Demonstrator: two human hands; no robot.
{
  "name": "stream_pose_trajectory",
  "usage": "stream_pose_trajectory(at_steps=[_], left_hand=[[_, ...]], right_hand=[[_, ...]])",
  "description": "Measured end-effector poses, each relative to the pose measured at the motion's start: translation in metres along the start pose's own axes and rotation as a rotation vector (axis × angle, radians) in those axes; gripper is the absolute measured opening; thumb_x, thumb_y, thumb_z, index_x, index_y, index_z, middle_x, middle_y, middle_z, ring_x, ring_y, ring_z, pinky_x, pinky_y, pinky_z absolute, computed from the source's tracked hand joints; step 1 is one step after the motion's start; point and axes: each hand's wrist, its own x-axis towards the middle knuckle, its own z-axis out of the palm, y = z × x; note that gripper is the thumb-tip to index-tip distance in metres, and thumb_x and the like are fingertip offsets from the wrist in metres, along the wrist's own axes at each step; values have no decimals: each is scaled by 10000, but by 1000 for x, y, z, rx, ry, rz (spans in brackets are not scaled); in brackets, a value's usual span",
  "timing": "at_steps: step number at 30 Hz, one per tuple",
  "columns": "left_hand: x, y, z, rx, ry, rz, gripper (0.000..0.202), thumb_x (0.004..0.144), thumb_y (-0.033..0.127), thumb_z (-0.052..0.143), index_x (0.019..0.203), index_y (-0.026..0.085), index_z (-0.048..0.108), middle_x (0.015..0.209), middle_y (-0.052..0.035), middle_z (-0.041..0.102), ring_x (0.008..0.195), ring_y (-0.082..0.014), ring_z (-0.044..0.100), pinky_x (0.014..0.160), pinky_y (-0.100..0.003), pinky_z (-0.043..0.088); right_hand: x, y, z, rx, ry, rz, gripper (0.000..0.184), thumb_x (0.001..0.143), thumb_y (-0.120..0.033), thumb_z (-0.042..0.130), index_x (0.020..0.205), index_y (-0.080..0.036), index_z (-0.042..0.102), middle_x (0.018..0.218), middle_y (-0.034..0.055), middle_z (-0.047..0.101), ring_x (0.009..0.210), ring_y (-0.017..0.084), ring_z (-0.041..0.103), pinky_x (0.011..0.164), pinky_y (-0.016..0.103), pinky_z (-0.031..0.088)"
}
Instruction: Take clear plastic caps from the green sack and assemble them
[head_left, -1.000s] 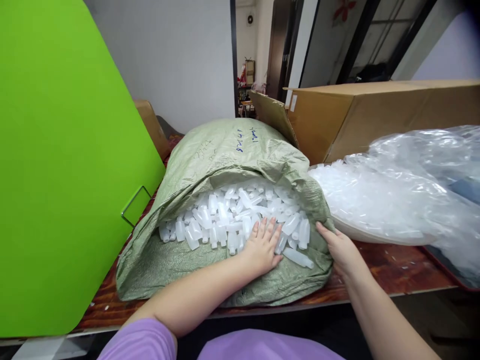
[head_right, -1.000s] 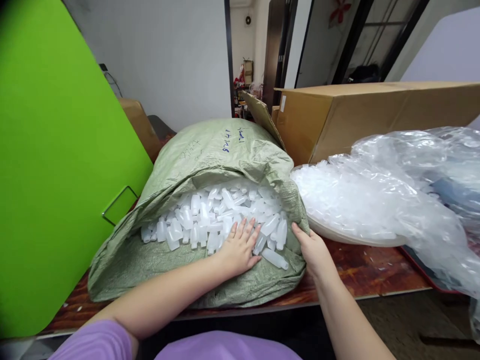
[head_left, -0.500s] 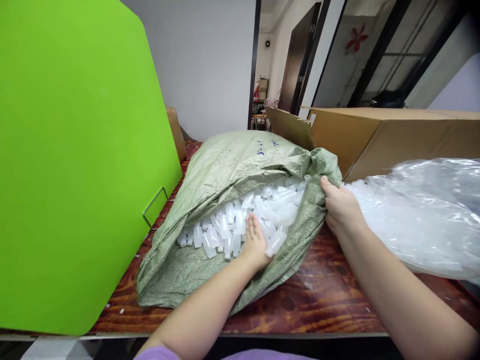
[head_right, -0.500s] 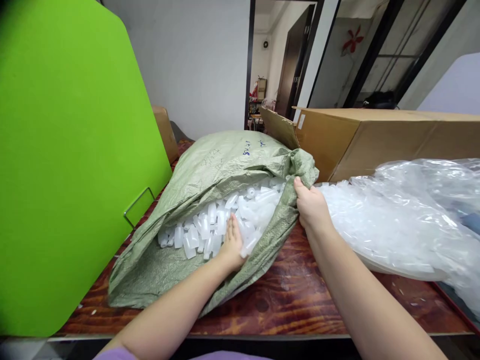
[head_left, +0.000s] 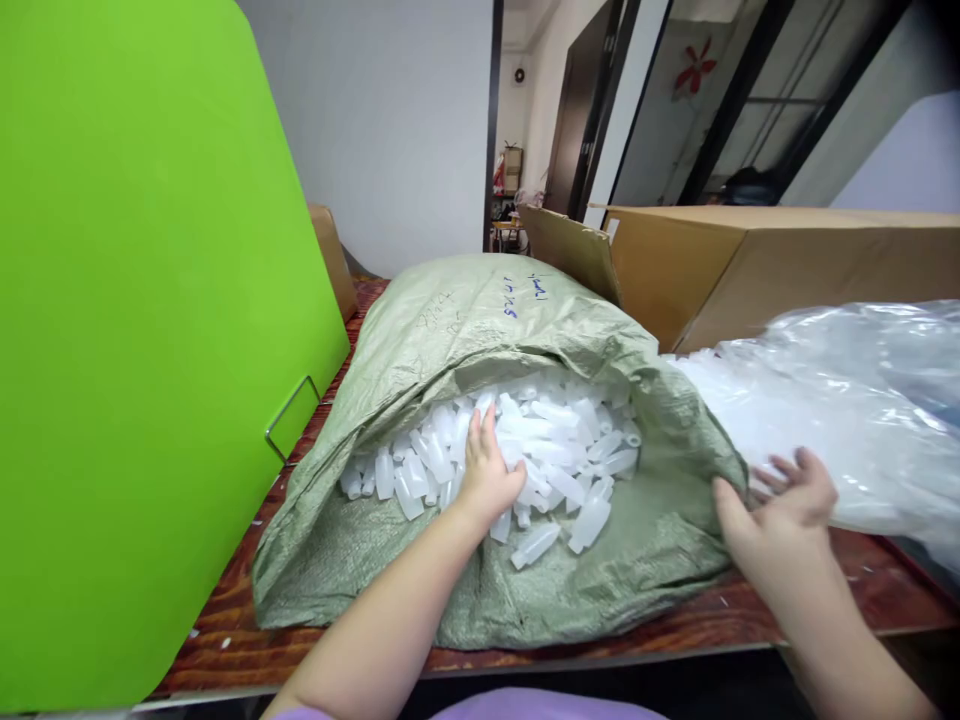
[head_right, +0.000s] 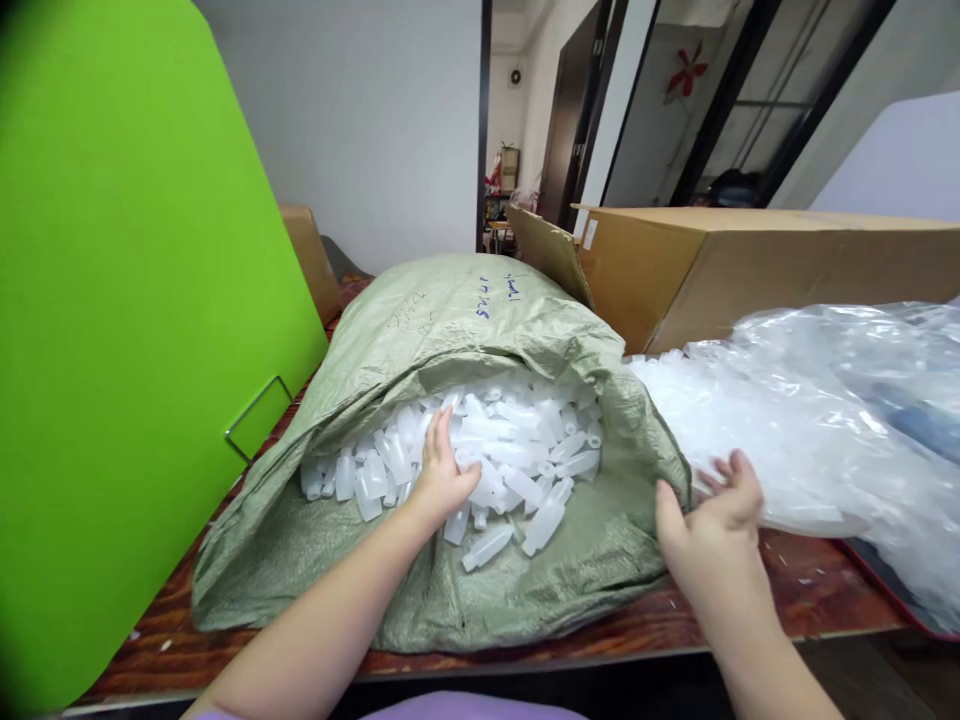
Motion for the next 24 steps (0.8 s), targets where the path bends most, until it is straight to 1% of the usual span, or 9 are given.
stream_pose_trajectory(at_steps=[2,3,5,8,10,15,19,21,24], left_hand=[[2,4,-1,51,14,28,752,779,173,570,1436,200,206,1507,-172,96,1405,-333,160,1140,-486,225],[4,5,-1,83,21,47,702,802,185,566,1427,213,249,1504,-162,98,1399,-336,182,1133,-484,242],[9,7,-1,165,43,87,626,836,204,551,1412,208,305,1497,-163,119,1387,-342,215,1120,-479,267],[15,8,-1,337,98,110,580,884,224,491,1421,127,294,1497,-216,141,1390,-356,198,1119,-485,253],[18,7,-5,431,104,66,612,903,265,468,1434,66,238,1502,-259,130,1397,-376,154,1120,-510,226],[5,5,-29,481,-216,55,802,873,520,484,1475,145,109,1528,-243,-44,1395,-416,12,1093,-585,199],[-29,6,-36,546,-444,339,865,788,537,616,1470,262,160,1548,-165,-66,1396,-421,-30,1099,-593,170],[-50,9,-31,559,-457,494,842,781,530,627,1458,239,219,1541,-175,95,1398,-409,107,1099,-563,213],[-77,17,-14,557,-445,638,512,894,418,482,1339,169,436,1326,-171,478,1204,-317,460,1002,-456,377]], right_hand=[[-23,0,-8,-110,132,-183,748,762,-354,624,1390,-134,282,1379,256,348,1303,393,358,1047,604,327],[-33,-5,-8,-100,103,-292,672,768,-329,620,1353,-163,336,1359,227,381,1311,375,351,1065,594,310],[-48,-19,1,10,-141,-446,512,817,-303,552,1296,-209,394,1299,166,466,1264,308,432,1058,534,357],[-57,-36,39,55,-500,-168,583,844,-421,474,1348,-162,336,1400,186,382,1314,303,379,1055,500,364],[-58,-39,74,-26,-479,104,728,787,-497,501,1362,-92,311,1438,256,286,1354,379,285,1052,560,316],[-55,-29,130,-80,-422,272,760,789,-490,455,1361,-20,284,1442,321,190,1379,429,168,1040,588,273],[-45,-27,114,-125,-428,248,651,784,-368,468,1341,-62,326,1402,270,259,1334,399,275,1037,528,300],[-38,-25,96,-151,-464,176,566,770,-281,478,1304,-114,395,1342,221,350,1269,369,366,1021,499,321],[-29,-19,74,-183,-585,64,412,778,-246,489,1179,-162,532,1151,156,510,1071,299,525,950,426,387]])
